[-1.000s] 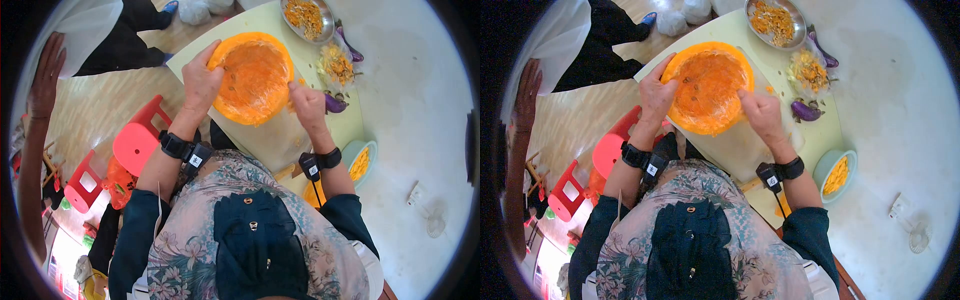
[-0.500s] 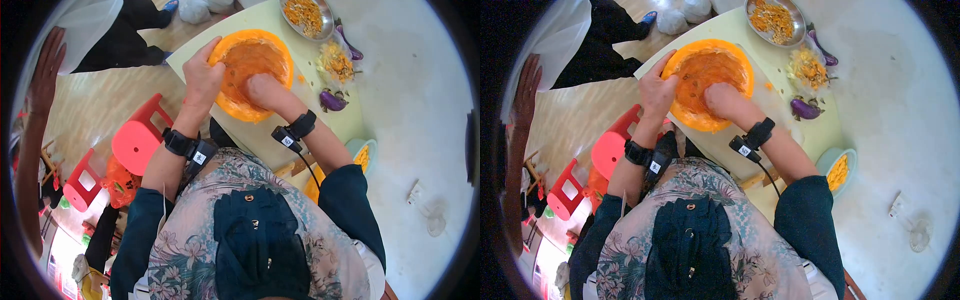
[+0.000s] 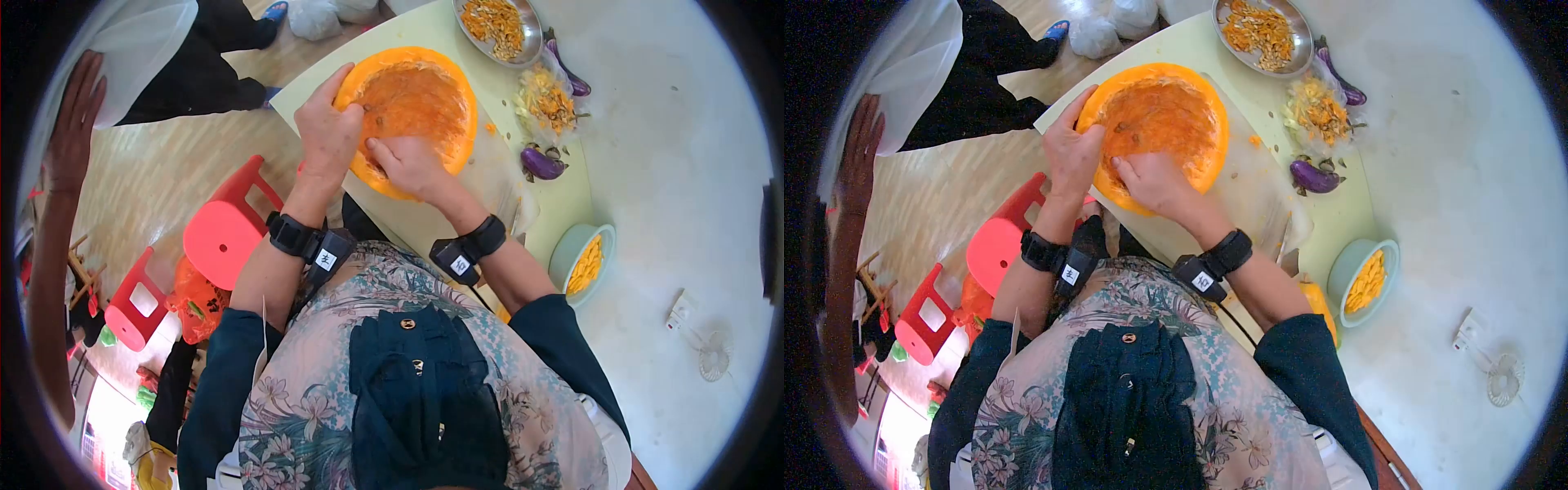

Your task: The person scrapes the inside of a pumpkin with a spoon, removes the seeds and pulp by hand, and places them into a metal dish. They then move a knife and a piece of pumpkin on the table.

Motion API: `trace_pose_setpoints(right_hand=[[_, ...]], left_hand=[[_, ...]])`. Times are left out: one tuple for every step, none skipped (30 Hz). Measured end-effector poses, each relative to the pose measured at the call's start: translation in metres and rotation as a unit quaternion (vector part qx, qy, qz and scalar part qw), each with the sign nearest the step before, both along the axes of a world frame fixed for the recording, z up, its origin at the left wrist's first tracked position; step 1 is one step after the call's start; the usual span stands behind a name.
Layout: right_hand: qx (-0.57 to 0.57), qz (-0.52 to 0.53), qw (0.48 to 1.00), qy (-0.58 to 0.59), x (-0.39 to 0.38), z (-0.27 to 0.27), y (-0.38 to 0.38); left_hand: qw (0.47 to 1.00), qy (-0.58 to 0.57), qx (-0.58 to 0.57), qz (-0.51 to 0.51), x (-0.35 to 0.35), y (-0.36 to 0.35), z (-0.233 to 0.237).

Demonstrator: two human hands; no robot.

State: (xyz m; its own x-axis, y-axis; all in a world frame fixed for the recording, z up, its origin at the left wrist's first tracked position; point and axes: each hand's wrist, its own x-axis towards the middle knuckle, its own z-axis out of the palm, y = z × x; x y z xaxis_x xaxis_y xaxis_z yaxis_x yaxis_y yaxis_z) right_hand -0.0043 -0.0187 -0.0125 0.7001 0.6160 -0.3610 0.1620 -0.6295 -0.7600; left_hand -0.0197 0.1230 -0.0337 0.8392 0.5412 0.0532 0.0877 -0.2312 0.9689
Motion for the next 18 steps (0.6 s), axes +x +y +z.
trace_pose_setpoints(right_hand=[[0.0, -0.002, 1.0, 0.0, -0.008, 0.002, 0.003], [-0.009, -0.035, 0.998, -0.041, -0.015, 0.004, 0.006], [-0.018, -0.066, 0.994, -0.083, -0.019, 0.006, 0.008], [-0.017, -0.066, 0.994, -0.084, -0.022, 0.008, 0.01], [-0.039, -0.056, 0.99, -0.119, -0.024, 0.011, 0.012], [-0.061, -0.046, 0.985, -0.157, -0.024, 0.013, 0.014], [-0.059, -0.046, 0.984, -0.159, -0.025, 0.011, 0.015], [-0.026, -0.035, 0.976, -0.213, -0.027, 0.007, 0.014], [0.006, -0.023, 0.963, -0.268, -0.028, 0.005, 0.013], [0.004, -0.024, 0.962, -0.272, -0.028, 0.005, 0.011], [0.008, -0.013, 0.954, -0.298, -0.029, 0.006, 0.011], [0.011, -0.002, 0.946, -0.324, -0.03, 0.007, 0.009], [0.011, -0.004, 0.945, -0.327, -0.03, 0.008, 0.008], [0.018, -0.003, 0.943, -0.333, -0.031, 0.008, 0.007], [0.024, -0.003, 0.941, -0.338, -0.032, 0.007, 0.005], [0.023, -0.004, 0.94, -0.34, -0.033, 0.006, 0.003], [0.034, -0.001, 0.939, -0.342, -0.033, 0.005, 0.001], [0.047, 0.003, 0.937, -0.345, -0.032, 0.004, 0.0]], left_hand=[[1.0, 0.004, 0.007, 0.0, 0.0, 0.0, 0.0], [1.0, 0.005, 0.015, 0.0, 0.001, 0.001, 0.001], [1.0, 0.002, 0.016, 0.001, 0.002, 0.001, 0.003], [1.0, 0.017, 0.002, -0.002, 0.001, 0.0, 0.007], [0.999, 0.031, -0.013, -0.005, 0.0, 0.0, 0.009], [0.999, 0.03, -0.012, -0.005, 0.0, 0.0, 0.008], [1.0, 0.027, -0.003, -0.001, 0.0, 0.0, 0.004], [1.0, 0.024, 0.005, 0.002, 0.0, -0.001, 0.002], [1.0, 0.021, 0.004, 0.001, 0.0, -0.001, 0.001], [1.0, 0.017, -0.002, 0.002, -0.001, -0.001, 0.002], [1.0, 0.012, -0.008, 0.002, -0.001, -0.001, 0.003], [1.0, 0.008, -0.008, 0.0, -0.002, -0.003, 0.005], [1.0, 0.02, -0.017, -0.002, -0.003, -0.003, 0.007], [0.999, 0.032, -0.026, -0.002, -0.004, -0.003, 0.009], [0.999, 0.03, -0.025, -0.004, -0.004, -0.003, 0.01], [0.999, 0.029, -0.025, -0.004, -0.005, -0.004, 0.011], [0.999, 0.027, -0.024, -0.004, -0.005, -0.005, 0.012], [0.999, 0.023, -0.023, -0.006, -0.006, -0.005, 0.012]])
